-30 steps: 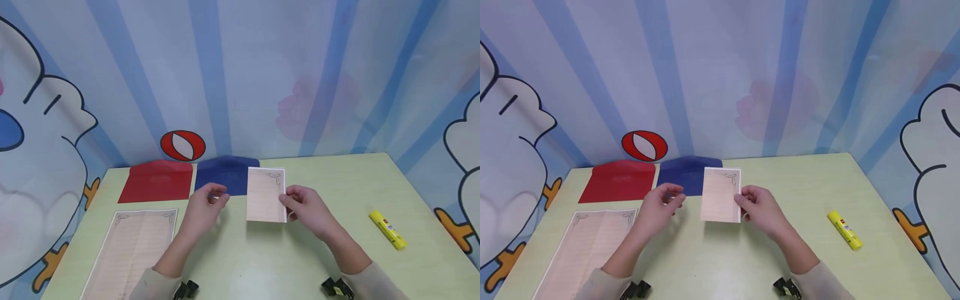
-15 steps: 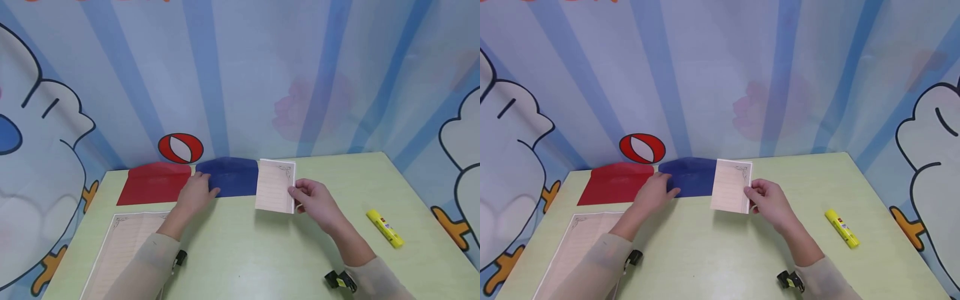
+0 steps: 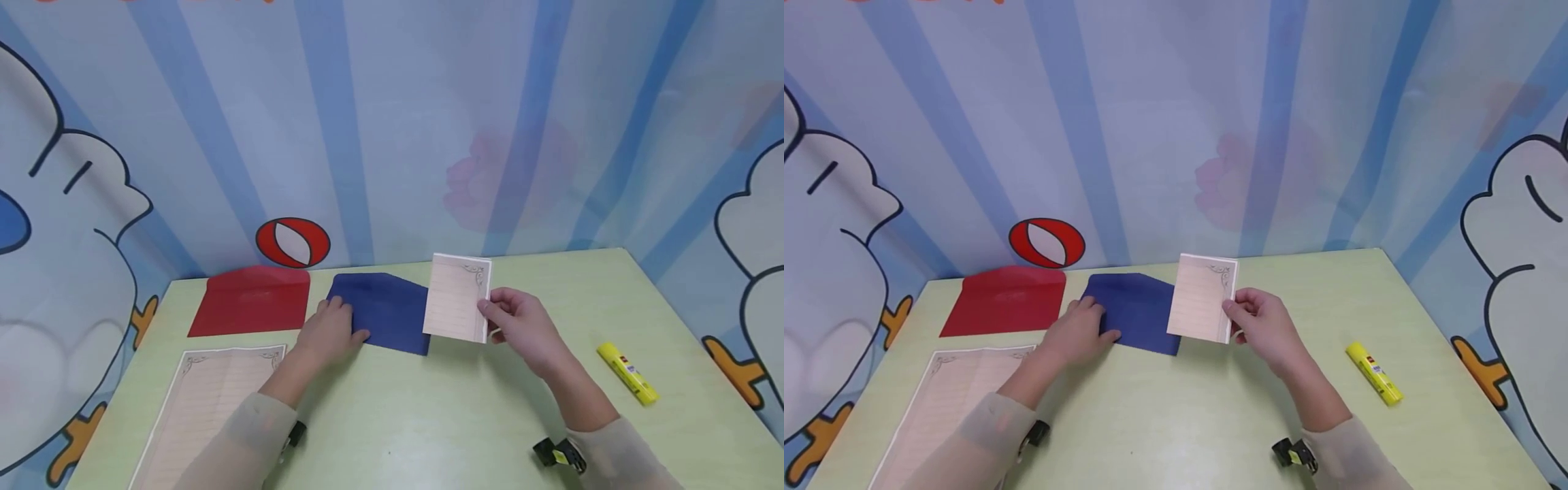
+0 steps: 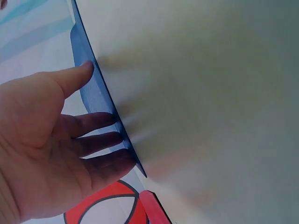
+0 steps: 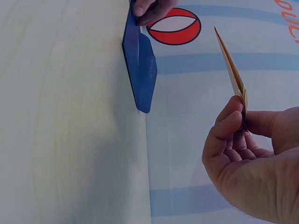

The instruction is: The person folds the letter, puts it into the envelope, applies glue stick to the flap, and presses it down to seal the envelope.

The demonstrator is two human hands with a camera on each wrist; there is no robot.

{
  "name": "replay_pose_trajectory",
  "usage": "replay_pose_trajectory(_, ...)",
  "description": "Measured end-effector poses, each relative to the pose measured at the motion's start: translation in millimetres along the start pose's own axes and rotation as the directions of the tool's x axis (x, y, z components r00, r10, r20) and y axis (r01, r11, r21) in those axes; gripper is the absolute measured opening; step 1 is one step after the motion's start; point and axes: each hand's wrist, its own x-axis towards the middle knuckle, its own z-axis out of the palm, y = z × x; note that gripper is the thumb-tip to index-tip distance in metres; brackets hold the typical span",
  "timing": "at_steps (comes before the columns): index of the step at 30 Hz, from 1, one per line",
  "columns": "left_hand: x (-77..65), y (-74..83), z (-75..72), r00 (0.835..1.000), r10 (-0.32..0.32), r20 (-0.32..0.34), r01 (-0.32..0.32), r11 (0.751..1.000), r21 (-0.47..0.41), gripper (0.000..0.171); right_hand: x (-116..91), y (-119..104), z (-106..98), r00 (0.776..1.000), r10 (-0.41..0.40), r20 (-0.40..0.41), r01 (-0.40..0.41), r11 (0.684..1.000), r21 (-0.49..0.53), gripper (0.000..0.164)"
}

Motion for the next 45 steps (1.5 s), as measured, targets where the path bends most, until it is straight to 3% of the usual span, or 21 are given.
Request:
replay_pose_trajectory(11,-36.6,12.7,4.0,0.991,0.133,-0.010,-0.133,0.991,-0.017,0.070,-1,-3,0,1.000,0.001,-0.006,-0.001,1.000,0.000,0.031)
replay_pose_trajectory(15,-42.8,13.5,5.9,0.990,0.138,-0.012,-0.138,0.990,-0.024,0.071,-1,-2,0,1.000,0.002,-0.005,-0.002,1.000,-0.001,0.031)
replay_pose_trajectory(17,-44.2,12.9,6.6,0.995,0.102,-0.016,-0.103,0.994,-0.039,0.076,-1,-1,1,1.000,0.002,-0.005,-0.002,1.000,0.000,0.030)
replay_pose_trajectory(21,-44.1,11.5,5.4,0.999,-0.034,-0.015,0.033,0.997,-0.068,0.094,-1,0,2,1.000,0.002,-0.006,-0.002,1.000,0.000,0.030)
replay_pose_trajectory(25,-39.2,10.2,0.2,0.989,-0.145,0.006,0.145,0.986,-0.085,0.104,-1,0,2,1.000,0.003,-0.005,-0.003,1.000,0.000,0.031)
replay_pose_trajectory(32,-25.0,5.2,-7.3,0.967,-0.237,0.090,0.245,0.966,-0.088,0.109,0,1,2,1.000,-0.004,0.000,0.004,1.000,0.010,0.031)
replay_pose_trajectory(36,-18.4,0.8,-8.7,0.955,-0.272,0.121,0.284,0.954,-0.094,0.110,0,0,2,1.000,0.001,0.001,-0.001,1.000,0.011,0.030)
replay_pose_trajectory(39,-17.0,-2.0,-7.8,0.957,-0.270,0.107,0.282,0.952,-0.118,0.110,0,-1,2,1.000,0.003,-0.001,-0.003,1.000,0.010,0.030)
replay_pose_trajectory(45,-22.9,-2.7,-1.7,0.973,-0.232,-0.013,0.221,0.938,-0.267,0.112,-1,-1,1,1.000,0.001,0.008,-0.001,1.000,0.020,0.030)
